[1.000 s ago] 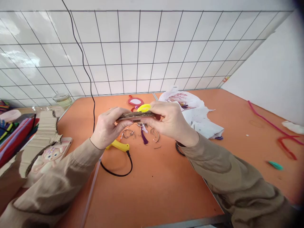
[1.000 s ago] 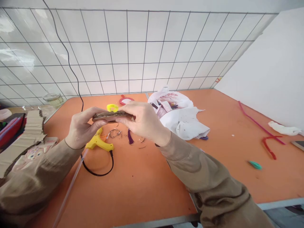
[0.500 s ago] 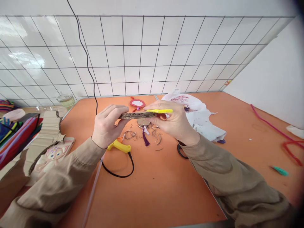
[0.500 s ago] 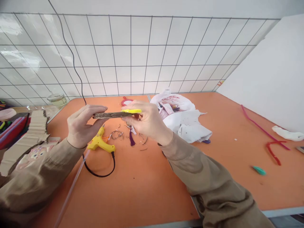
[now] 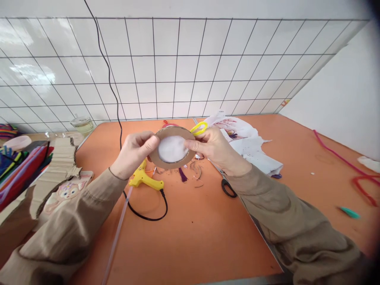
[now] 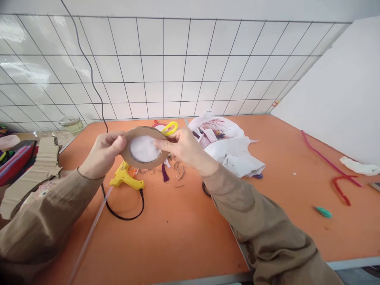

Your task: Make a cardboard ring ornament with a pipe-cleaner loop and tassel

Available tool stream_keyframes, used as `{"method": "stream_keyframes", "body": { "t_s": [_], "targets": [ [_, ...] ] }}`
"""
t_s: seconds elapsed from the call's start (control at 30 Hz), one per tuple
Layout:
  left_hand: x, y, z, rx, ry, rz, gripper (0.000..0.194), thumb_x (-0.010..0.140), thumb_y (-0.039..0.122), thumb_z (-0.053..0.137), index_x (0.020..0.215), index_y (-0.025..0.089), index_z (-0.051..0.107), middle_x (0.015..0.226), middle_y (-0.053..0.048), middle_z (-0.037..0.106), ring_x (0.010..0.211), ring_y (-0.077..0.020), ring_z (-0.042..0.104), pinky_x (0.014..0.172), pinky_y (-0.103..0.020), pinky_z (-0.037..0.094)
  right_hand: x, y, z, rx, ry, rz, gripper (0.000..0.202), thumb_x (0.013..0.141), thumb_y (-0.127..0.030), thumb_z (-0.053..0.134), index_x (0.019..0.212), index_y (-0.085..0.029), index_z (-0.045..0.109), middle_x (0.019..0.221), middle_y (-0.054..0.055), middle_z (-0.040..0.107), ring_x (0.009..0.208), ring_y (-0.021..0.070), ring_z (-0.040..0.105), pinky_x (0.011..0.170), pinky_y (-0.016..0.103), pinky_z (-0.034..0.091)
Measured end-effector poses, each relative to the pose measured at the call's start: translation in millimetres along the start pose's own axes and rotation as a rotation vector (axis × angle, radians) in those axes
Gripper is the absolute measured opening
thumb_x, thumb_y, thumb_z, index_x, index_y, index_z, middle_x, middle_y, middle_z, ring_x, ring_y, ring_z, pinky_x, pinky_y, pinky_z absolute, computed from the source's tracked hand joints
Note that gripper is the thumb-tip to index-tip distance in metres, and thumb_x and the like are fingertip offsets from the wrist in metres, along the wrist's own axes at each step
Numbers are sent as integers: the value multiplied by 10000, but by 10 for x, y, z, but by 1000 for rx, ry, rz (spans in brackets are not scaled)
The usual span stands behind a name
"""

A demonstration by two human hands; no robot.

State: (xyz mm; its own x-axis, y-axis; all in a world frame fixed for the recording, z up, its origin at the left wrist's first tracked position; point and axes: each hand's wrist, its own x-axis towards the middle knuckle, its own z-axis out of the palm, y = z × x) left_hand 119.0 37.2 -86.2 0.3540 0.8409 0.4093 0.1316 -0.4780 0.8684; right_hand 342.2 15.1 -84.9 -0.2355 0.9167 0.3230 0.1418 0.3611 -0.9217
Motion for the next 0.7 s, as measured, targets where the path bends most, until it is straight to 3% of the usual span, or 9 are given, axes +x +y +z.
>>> {"method": "stream_keyframes", "body": {
  "t_s": [0.13,0.33,0.53,0.63,0.7],
  "targets": [
    [16,-47,19,-182,-14,-208,527,826,606,635,556,170,516,517,31,429,475,-77,385,450,-222,345,-8,7,31,118,-45,163,486,697,-525,790,505,-180,506,493,-44,409,458,65,355,418,238,257],
    [52,-139,38,-397,-100,-549,445,786,573,702,682,143,655,560,-39,563,656,-185,627,559,-273,505,11,76,69,296,-48,281,439,720,-469,784,549,-168,514,539,-38,426,485,70,408,434,225,302],
    [54,-179,40,-456,-110,-592,352,803,450,740,850,102,715,644,-59,647,572,-142,614,500,-241,510,33,137,61,275,-32,337,364,718,-423,769,594,-147,568,565,-17,493,512,81,467,453,220,329],
    [54,-211,34,-467,-189,-601,403,811,493,710,889,98,716,618,-61,648,486,-150,593,401,-247,486,39,152,44,228,-49,348,351,719,-424,766,617,-150,572,578,-9,509,526,93,492,463,224,352],
    [57,-253,25,-463,-251,-623,409,816,500,699,890,98,715,613,-68,653,468,-157,594,375,-249,485,48,175,25,181,-79,358,381,708,-448,775,607,-162,544,545,-28,461,489,77,436,435,219,300]
  ]
}}
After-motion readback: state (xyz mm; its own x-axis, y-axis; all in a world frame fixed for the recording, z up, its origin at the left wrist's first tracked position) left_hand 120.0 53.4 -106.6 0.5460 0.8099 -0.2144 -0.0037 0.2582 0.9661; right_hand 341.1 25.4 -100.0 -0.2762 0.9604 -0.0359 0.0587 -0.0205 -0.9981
